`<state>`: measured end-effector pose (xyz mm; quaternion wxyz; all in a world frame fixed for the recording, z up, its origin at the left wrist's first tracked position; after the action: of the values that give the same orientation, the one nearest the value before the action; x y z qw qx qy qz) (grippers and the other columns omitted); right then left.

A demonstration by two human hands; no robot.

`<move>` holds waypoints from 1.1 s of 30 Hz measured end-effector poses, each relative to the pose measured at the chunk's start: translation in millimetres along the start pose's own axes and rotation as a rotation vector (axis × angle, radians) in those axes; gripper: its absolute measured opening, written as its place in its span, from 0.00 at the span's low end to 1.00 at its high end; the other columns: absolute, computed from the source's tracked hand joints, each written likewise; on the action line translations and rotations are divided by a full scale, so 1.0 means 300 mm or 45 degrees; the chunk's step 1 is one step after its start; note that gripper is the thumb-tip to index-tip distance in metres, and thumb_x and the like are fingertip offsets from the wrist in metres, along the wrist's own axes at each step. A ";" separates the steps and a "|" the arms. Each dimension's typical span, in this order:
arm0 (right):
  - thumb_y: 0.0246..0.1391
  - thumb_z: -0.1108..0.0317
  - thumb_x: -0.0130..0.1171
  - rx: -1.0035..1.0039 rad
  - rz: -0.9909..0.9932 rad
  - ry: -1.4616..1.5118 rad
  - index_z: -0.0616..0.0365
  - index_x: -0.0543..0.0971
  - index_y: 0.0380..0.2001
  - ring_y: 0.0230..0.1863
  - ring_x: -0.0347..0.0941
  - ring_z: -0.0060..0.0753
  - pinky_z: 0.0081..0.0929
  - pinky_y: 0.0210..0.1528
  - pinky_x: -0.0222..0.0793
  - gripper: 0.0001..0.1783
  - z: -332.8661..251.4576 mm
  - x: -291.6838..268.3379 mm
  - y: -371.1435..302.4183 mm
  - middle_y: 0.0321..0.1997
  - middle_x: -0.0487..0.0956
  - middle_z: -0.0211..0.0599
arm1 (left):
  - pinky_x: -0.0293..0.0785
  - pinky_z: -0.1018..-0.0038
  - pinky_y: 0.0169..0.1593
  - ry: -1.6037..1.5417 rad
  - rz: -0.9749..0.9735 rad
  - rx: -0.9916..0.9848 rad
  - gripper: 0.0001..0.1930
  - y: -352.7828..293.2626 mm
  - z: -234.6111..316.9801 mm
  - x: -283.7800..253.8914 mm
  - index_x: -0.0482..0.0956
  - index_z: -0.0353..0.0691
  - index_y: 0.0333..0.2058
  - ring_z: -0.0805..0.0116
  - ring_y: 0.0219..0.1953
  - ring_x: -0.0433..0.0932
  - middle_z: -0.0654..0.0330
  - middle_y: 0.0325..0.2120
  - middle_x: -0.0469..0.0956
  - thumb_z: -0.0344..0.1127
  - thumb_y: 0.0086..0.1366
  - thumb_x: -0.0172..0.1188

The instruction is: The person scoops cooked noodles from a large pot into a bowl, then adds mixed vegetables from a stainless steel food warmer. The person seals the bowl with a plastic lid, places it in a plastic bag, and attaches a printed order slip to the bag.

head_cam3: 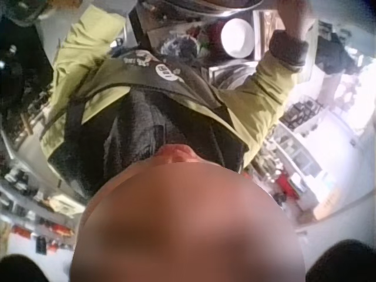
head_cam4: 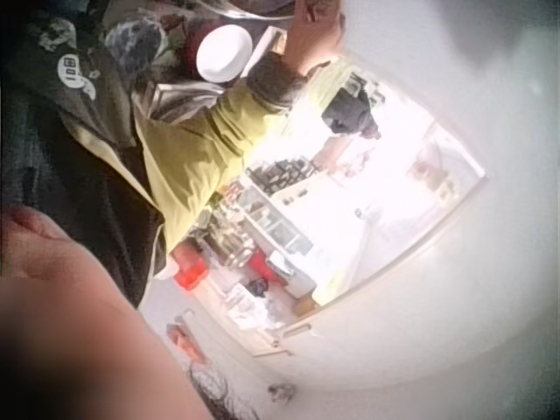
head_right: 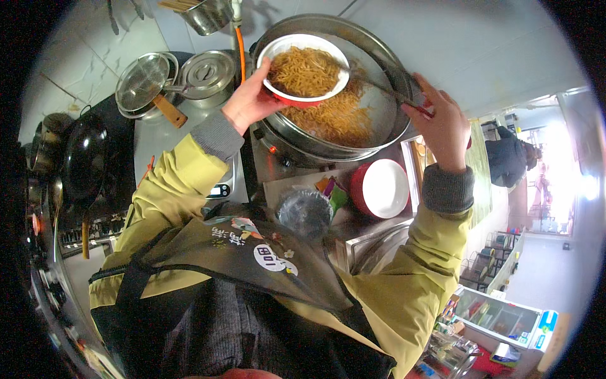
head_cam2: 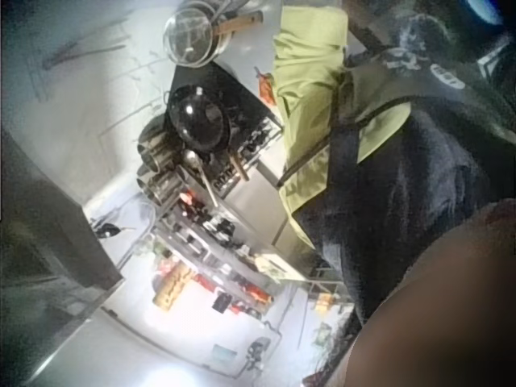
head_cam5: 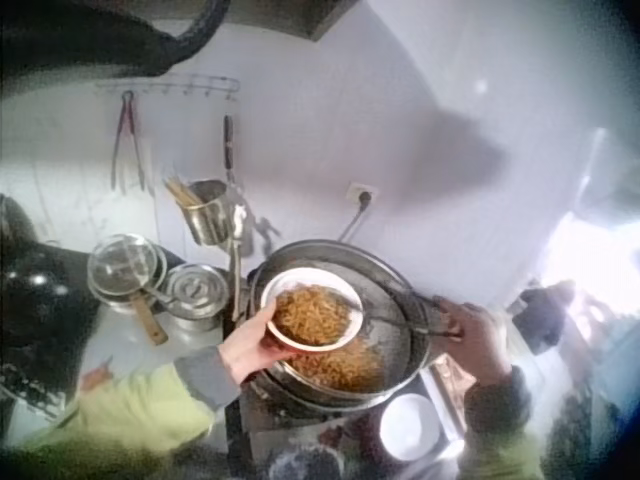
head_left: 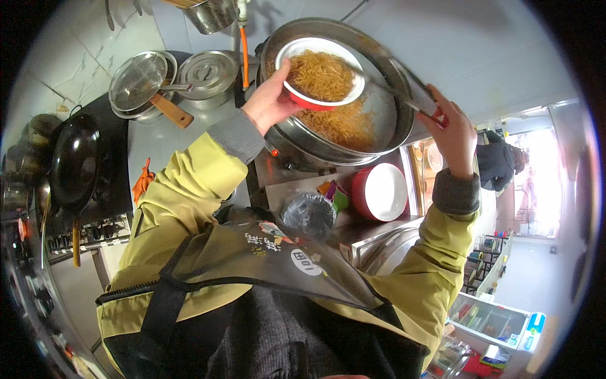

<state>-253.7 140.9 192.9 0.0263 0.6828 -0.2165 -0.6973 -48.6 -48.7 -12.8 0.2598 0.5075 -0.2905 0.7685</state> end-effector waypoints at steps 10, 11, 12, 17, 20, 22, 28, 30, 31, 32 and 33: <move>0.40 0.44 0.69 -0.295 -0.197 -0.260 0.34 0.55 0.68 0.39 0.75 0.47 0.40 0.41 0.74 0.52 0.079 0.579 0.022 0.35 0.75 0.46 | 0.63 0.60 0.63 0.068 0.136 0.504 0.27 -0.172 0.322 -0.097 0.65 0.40 0.58 0.62 0.58 0.67 0.57 0.55 0.69 0.51 0.67 0.54; 0.40 0.40 0.68 -0.394 -0.163 -0.283 0.36 0.53 0.69 0.39 0.75 0.48 0.38 0.41 0.74 0.55 0.057 0.629 0.009 0.35 0.74 0.48 | 0.63 0.60 0.63 0.088 0.165 0.506 0.27 -0.197 0.317 -0.105 0.64 0.40 0.58 0.62 0.58 0.67 0.57 0.55 0.69 0.51 0.68 0.53; 0.40 0.37 0.66 -0.391 -0.149 -0.328 0.39 0.53 0.69 0.38 0.75 0.48 0.38 0.40 0.74 0.55 0.067 0.665 0.025 0.34 0.74 0.48 | 0.63 0.60 0.63 0.116 0.207 0.509 0.27 -0.220 0.316 -0.111 0.64 0.41 0.59 0.62 0.58 0.67 0.58 0.56 0.68 0.51 0.68 0.53; 0.42 0.31 0.60 -0.069 -0.314 -0.339 0.51 0.61 0.64 0.37 0.77 0.55 0.46 0.37 0.73 0.52 0.234 0.799 0.159 0.34 0.78 0.56 | 0.62 0.60 0.64 0.146 0.234 0.426 0.27 -0.289 0.284 -0.122 0.64 0.41 0.60 0.63 0.58 0.68 0.59 0.56 0.69 0.51 0.69 0.51; 0.45 0.34 0.60 -0.025 -0.490 -0.191 0.57 0.72 0.53 0.38 0.77 0.56 0.46 0.38 0.72 0.42 0.262 0.861 0.184 0.31 0.80 0.54 | 0.63 0.60 0.63 0.157 0.245 0.407 0.27 -0.301 0.261 -0.124 0.64 0.41 0.60 0.63 0.58 0.68 0.59 0.56 0.69 0.51 0.69 0.52; 0.46 0.36 0.60 -0.173 -0.450 -0.159 0.59 0.73 0.49 0.37 0.77 0.55 0.46 0.37 0.72 0.39 0.201 0.877 0.153 0.32 0.80 0.53 | 0.65 0.61 0.62 0.151 0.230 0.380 0.26 -0.311 0.247 -0.124 0.65 0.42 0.59 0.64 0.57 0.69 0.60 0.55 0.70 0.50 0.69 0.52; 0.51 0.43 0.60 -0.232 -0.509 0.068 0.58 0.76 0.40 0.34 0.76 0.56 0.45 0.36 0.69 0.28 0.114 0.697 0.069 0.29 0.79 0.50 | 0.64 0.60 0.63 0.166 0.122 0.389 0.24 -0.271 0.244 -0.103 0.65 0.41 0.59 0.63 0.58 0.68 0.59 0.56 0.70 0.48 0.69 0.51; 0.51 0.45 0.61 -0.141 -0.472 0.104 0.58 0.76 0.40 0.32 0.75 0.56 0.43 0.34 0.69 0.26 0.124 0.593 0.054 0.27 0.78 0.50 | 0.66 0.61 0.61 0.192 0.096 0.387 0.24 -0.247 0.244 -0.093 0.67 0.42 0.58 0.64 0.56 0.70 0.60 0.55 0.72 0.48 0.69 0.53; 0.50 0.45 0.63 -0.064 -0.408 0.090 0.59 0.76 0.39 0.30 0.74 0.53 0.41 0.33 0.69 0.26 0.138 0.533 0.050 0.26 0.77 0.47 | 0.67 0.61 0.60 0.202 0.076 0.383 0.24 -0.235 0.242 -0.085 0.68 0.42 0.57 0.64 0.56 0.71 0.60 0.54 0.72 0.48 0.69 0.53; 0.50 0.45 0.63 -0.060 -0.330 0.075 0.59 0.76 0.38 0.29 0.74 0.53 0.40 0.32 0.68 0.26 0.143 0.469 0.050 0.25 0.76 0.46 | 0.68 0.61 0.59 0.216 0.054 0.375 0.23 -0.221 0.235 -0.075 0.68 0.42 0.57 0.64 0.55 0.71 0.60 0.54 0.73 0.48 0.68 0.54; 0.50 0.45 0.63 -0.061 -0.248 0.059 0.59 0.75 0.37 0.28 0.74 0.52 0.40 0.32 0.68 0.26 0.147 0.401 0.052 0.24 0.76 0.46 | 0.70 0.61 0.58 0.229 0.030 0.366 0.23 -0.201 0.226 -0.064 0.69 0.42 0.57 0.64 0.55 0.72 0.60 0.53 0.73 0.48 0.68 0.54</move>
<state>-308.3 98.5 83.8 -0.0204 0.7157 -0.1318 -0.6856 42.7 -57.0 1.8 0.2004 0.4654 -0.1589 0.8473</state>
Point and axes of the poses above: each hand's wrist, its own y-axis towards the middle knuckle, its own x-axis out of the palm, z = x × y, the point moved 7 cm from there along y, towards the middle knuckle
